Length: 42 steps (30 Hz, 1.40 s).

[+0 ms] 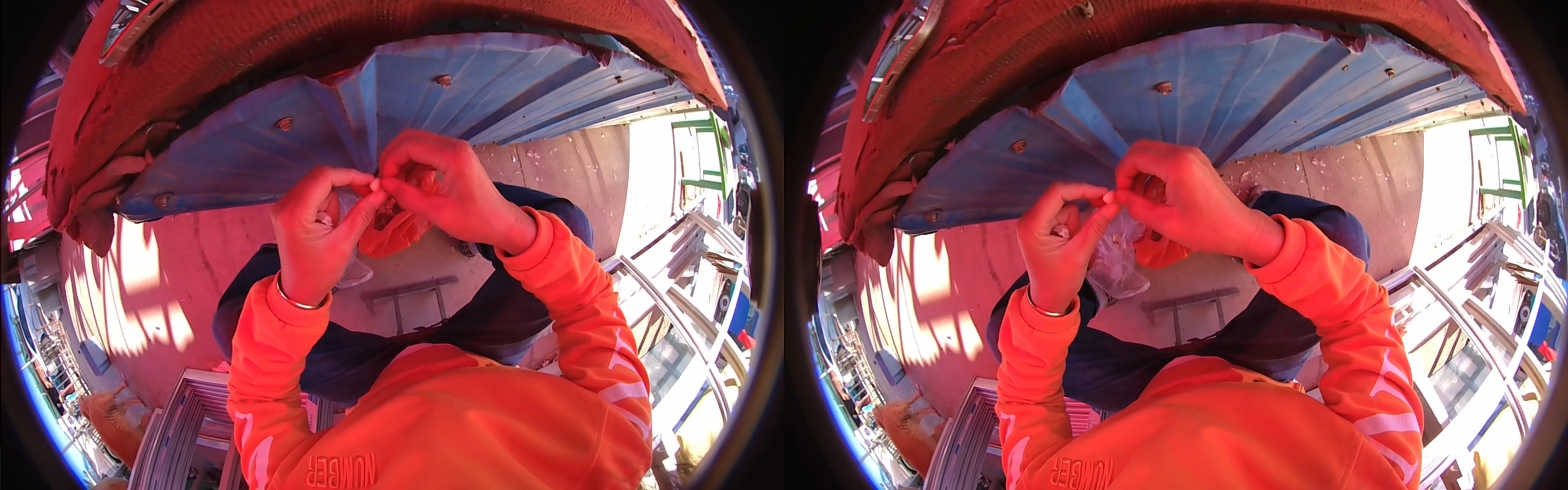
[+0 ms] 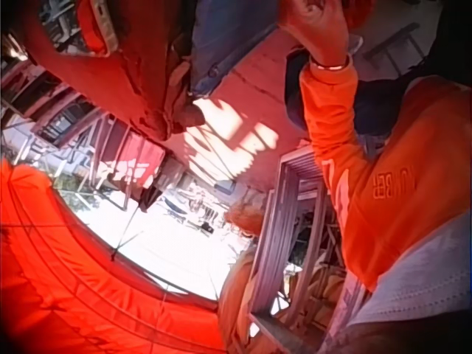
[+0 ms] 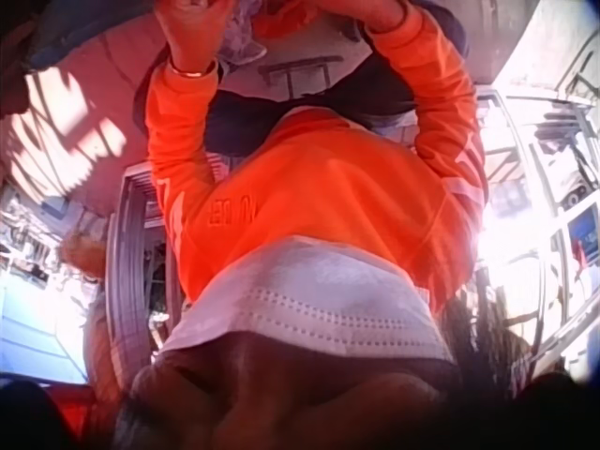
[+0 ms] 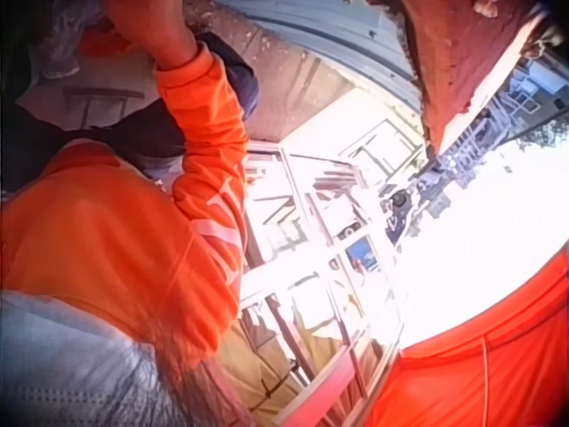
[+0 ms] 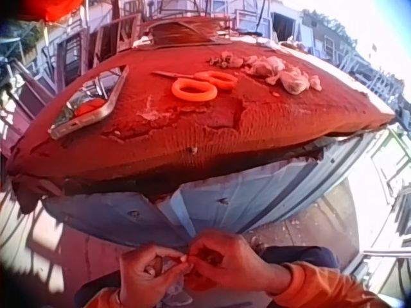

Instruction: The person peels garlic cloves by hand and uses scissors to trim the ends. They work over a red surface, placing peeled cloves into a plastic bag and discarding skins. The task continues with repetitive peeling and trimming actions.

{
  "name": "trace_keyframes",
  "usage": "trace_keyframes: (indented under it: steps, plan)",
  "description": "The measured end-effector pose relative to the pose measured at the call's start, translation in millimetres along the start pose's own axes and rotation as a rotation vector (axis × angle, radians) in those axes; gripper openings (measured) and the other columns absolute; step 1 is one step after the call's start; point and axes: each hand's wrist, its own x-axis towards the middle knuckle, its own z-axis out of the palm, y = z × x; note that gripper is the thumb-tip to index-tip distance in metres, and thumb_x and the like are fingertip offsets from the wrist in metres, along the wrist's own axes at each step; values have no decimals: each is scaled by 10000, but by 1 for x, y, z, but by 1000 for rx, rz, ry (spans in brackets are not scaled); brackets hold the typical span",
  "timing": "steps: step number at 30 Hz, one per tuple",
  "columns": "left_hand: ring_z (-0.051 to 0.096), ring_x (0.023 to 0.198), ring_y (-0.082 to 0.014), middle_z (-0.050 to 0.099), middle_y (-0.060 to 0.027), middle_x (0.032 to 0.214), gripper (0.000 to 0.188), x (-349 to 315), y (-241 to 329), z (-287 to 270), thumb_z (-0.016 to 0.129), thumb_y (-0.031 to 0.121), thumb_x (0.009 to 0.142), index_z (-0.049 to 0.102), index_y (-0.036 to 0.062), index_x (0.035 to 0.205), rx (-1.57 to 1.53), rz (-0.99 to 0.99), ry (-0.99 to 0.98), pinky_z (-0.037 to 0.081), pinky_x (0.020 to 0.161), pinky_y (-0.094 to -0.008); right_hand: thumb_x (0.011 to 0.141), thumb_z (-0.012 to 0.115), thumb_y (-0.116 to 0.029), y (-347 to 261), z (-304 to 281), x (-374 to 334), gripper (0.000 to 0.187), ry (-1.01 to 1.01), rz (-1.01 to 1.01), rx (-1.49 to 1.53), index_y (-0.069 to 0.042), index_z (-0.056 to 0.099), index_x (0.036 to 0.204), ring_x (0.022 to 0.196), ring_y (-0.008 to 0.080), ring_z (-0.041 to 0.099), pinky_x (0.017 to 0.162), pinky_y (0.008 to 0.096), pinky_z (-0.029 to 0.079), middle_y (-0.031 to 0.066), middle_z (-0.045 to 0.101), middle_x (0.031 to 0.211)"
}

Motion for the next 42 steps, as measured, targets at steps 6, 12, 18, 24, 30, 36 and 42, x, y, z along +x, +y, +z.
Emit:
trace_keyframes:
  steps: [6,12,18,24,30,36,42]
  plan:
    - [321,557,22,687,70,767,137,-2,2,-3,820,-32,865,737,10,964,-26,-58,-20,218,497,-217,923,692,28,-7,-2,1,60,9,-4,-110,12,636,937,807,100,635,731,251,521,53,662,978]
    - [516,647,57,743,19,853,137,3,10,-7,777,-21,927,712,-19,1048,-251,-152,-29,346,566,-140,928,673,2,6,-8,1,48,123,84,-103,1,637,960,816,78,623,722,249,506,23,654,905]
    - [545,670,56,768,-12,925,139,4,5,-7,758,-26,938,693,-28,1060,-272,-170,-10,368,595,-121,952,704,-35,-6,-8,1,78,53,43,-15,4,638,969,798,86,648,707,249,500,31,665,887]
    - [510,644,57,781,-20,937,139,2,3,-7,754,-23,939,686,-26,1060,-173,-143,-44,367,594,-122,884,739,-50,-5,4,1,142,125,-26,-92,22,620,909,647,140,627,588,303,489,93,632,738]
    - [633,724,16,776,-52,948,136,7,3,-3,736,-20,954,677,-35,1076,-374,-147,46,444,629,-143,952,713,-43,6,-5,1,94,127,37,-233,9,635,964,731,79,618,655,251,490,30,662,834]
    - [608,686,21,777,-52,939,142,7,-2,-3,744,-27,940,677,-32,1065,-312,-131,23,422,603,-143,950,747,-80,-3,0,-1,151,89,-7,-39,10,627,963,717,77,611,636,253,487,36,652,826]
    - [305,549,34,681,58,741,133,1,1,-2,775,-34,899,697,5,1000,-43,-58,24,203,509,-201,881,759,-116,-4,6,1,199,135,-56,-220,10,605,869,563,232,635,528,349,476,127,643,728]
